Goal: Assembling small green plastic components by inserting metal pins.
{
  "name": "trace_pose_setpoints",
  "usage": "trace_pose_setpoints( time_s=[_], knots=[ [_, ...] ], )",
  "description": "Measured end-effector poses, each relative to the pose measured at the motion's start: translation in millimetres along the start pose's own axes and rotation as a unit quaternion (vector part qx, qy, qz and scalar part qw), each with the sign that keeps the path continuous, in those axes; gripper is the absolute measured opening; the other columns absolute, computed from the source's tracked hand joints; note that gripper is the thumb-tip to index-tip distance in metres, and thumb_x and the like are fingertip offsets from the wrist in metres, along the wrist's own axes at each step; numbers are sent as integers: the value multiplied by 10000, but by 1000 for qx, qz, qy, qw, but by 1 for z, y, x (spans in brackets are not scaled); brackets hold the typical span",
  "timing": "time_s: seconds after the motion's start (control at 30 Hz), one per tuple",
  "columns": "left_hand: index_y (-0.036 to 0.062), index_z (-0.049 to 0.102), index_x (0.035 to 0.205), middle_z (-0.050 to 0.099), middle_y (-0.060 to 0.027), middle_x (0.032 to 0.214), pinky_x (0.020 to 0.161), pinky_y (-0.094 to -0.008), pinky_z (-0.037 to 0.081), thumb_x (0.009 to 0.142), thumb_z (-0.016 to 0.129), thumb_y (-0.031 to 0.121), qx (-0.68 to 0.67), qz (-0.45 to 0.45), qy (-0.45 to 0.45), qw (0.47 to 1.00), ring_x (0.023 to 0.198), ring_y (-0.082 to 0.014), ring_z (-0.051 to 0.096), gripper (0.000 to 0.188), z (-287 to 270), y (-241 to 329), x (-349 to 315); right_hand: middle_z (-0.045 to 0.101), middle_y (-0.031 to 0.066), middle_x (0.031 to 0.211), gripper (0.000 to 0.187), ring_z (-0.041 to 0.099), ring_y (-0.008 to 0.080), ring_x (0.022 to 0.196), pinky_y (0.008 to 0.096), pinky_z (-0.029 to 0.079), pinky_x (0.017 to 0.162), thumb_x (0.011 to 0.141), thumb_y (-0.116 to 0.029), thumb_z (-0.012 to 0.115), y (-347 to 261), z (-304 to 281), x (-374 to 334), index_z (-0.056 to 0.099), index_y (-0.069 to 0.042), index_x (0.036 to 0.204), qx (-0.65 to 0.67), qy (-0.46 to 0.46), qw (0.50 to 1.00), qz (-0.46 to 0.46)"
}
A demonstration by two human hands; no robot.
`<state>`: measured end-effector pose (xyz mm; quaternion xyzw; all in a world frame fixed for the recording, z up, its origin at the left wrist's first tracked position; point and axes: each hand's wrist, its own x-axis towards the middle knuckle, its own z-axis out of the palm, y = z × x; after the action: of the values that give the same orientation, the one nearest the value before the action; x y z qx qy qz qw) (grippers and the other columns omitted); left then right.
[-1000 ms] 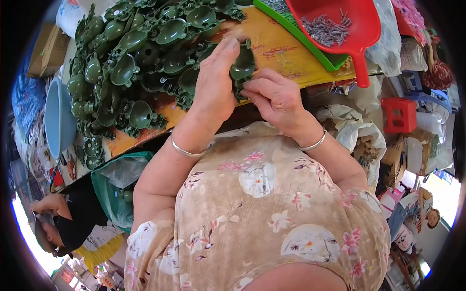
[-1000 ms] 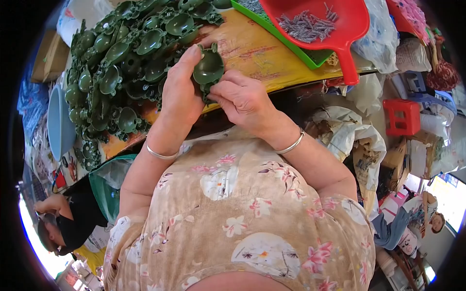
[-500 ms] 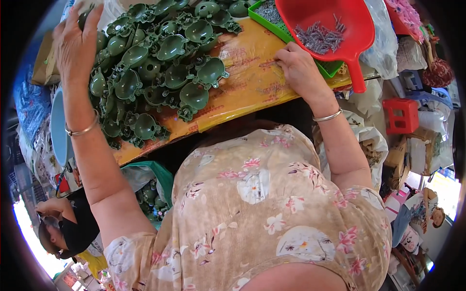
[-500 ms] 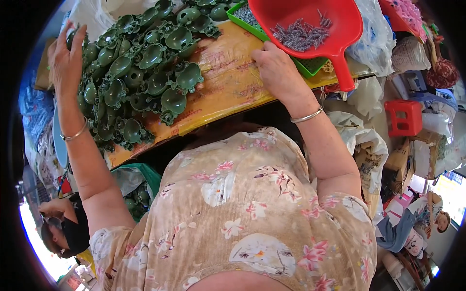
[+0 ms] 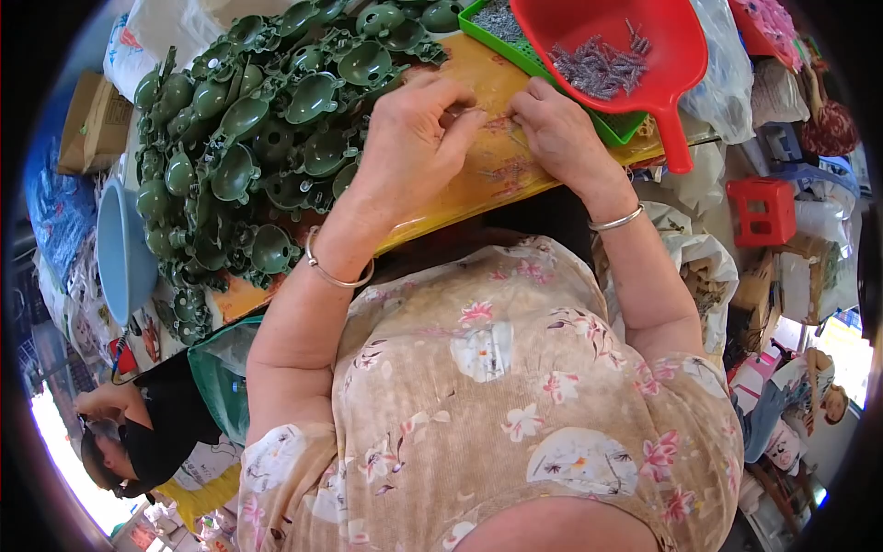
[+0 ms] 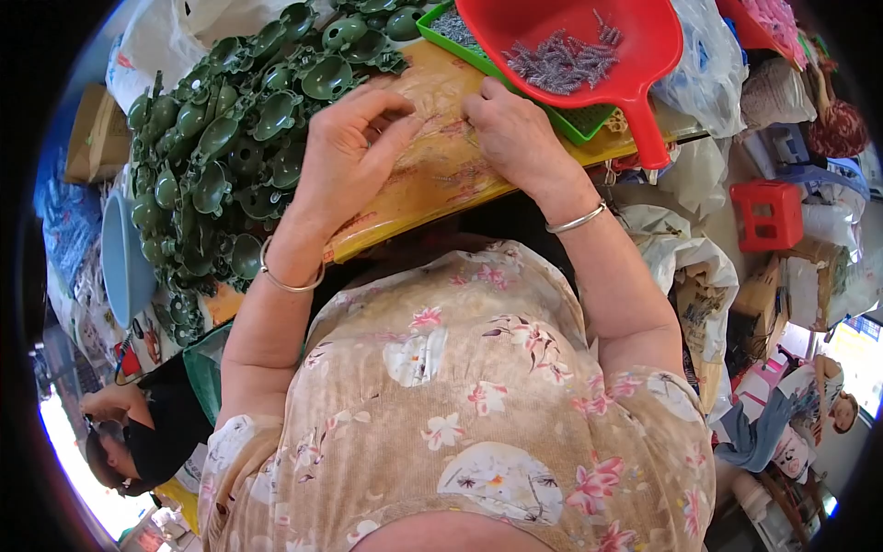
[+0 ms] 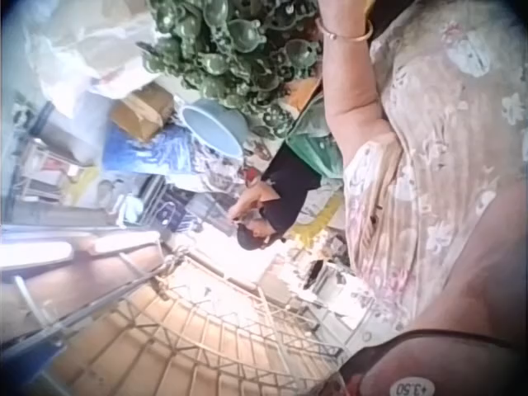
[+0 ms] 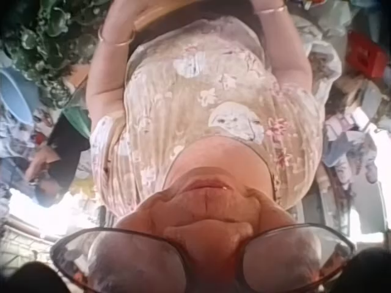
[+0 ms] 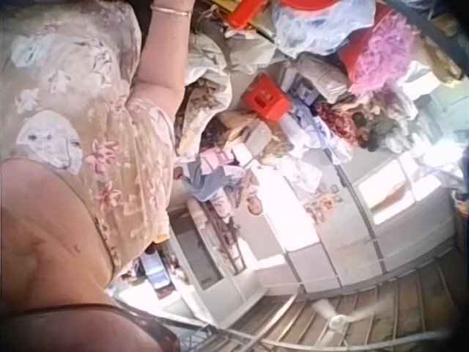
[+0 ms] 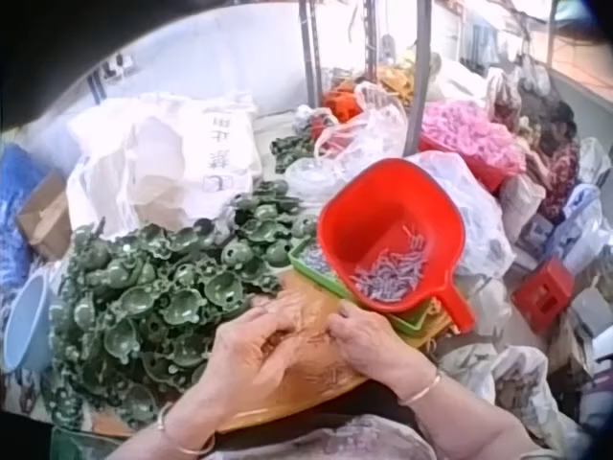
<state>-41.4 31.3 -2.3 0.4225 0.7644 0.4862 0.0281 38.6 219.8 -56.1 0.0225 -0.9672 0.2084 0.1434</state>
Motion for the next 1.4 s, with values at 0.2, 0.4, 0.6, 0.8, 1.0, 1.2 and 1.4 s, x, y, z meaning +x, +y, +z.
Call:
trace_pose_setpoints(
  time_s=[0.2, 0.4, 0.6, 0.8, 1.0, 1.2, 1.4],
  knots=[
    [-41, 635, 952, 627, -37, 781, 623, -218, 458, 826, 652, 16, -2, -44, -17, 999, 698, -68, 550, 139, 10, -8, -4, 535, 153, 914, 98, 564, 359, 845, 417, 470, 716, 850, -37, 540, -1, 0, -7, 586, -28, 937, 16, 29, 999, 8],
    [-21, 645, 939, 629, -66, 750, 605, -249, 465, 832, 634, 37, -11, -103, 20, 994, 647, -121, 576, 123, -2, -8, -10, 546, 130, 910, 109, 574, 330, 841, 398, 480, 708, 833, -77, 597, -15, -7, -5, 598, -38, 934, 27, 31, 999, -21],
    [-13, 651, 916, 600, 19, 688, 556, -213, 431, 854, 631, 62, 5, -110, 40, 993, 619, -38, 520, 99, -8, -13, -12, 533, 124, 857, 98, 565, 325, 823, 403, 487, 670, 806, -117, 612, -20, 13, 8, 547, -45, 821, -69, 30, 996, -37],
    [5, 620, 908, 608, -116, 809, 622, -377, 488, 802, 619, 35, 275, 64, 89, 955, 688, -279, 614, 110, -24, -31, 33, 573, 170, 850, 75, 589, 352, 800, 424, 488, 661, 836, -72, 552, -34, -4, 2, 560, -14, 883, 49, 82, 995, 34],
    [83, 676, 903, 591, -68, 1025, 846, -422, 446, 722, 649, 66, 495, 103, -116, 855, 1026, -295, 535, 184, -6, -46, 93, 567, 168, 787, 144, 581, 344, 715, 377, 468, 623, 803, 28, 598, -37, -9, -8, 604, -2, 944, 220, 139, 966, -7],
    [90, 689, 906, 582, -80, 1071, 972, -596, 355, 755, 617, 98, 559, 88, -244, 788, 1066, -303, 532, 167, -2, -55, 99, 583, 163, 806, 119, 598, 325, 727, 341, 480, 636, 807, 38, 595, -38, -13, -20, 621, 15, 922, 250, 131, 959, 8],
    [45, 677, 968, 603, -107, 1050, 1001, -604, 322, 787, 602, 125, 556, -19, -305, 773, 1050, -331, 568, 212, -15, -38, 62, 607, 156, 811, 109, 612, 308, 713, 327, 485, 625, 805, 48, 607, -41, -15, -26, 626, 24, 909, 270, 132, 953, 33]
  ],
)
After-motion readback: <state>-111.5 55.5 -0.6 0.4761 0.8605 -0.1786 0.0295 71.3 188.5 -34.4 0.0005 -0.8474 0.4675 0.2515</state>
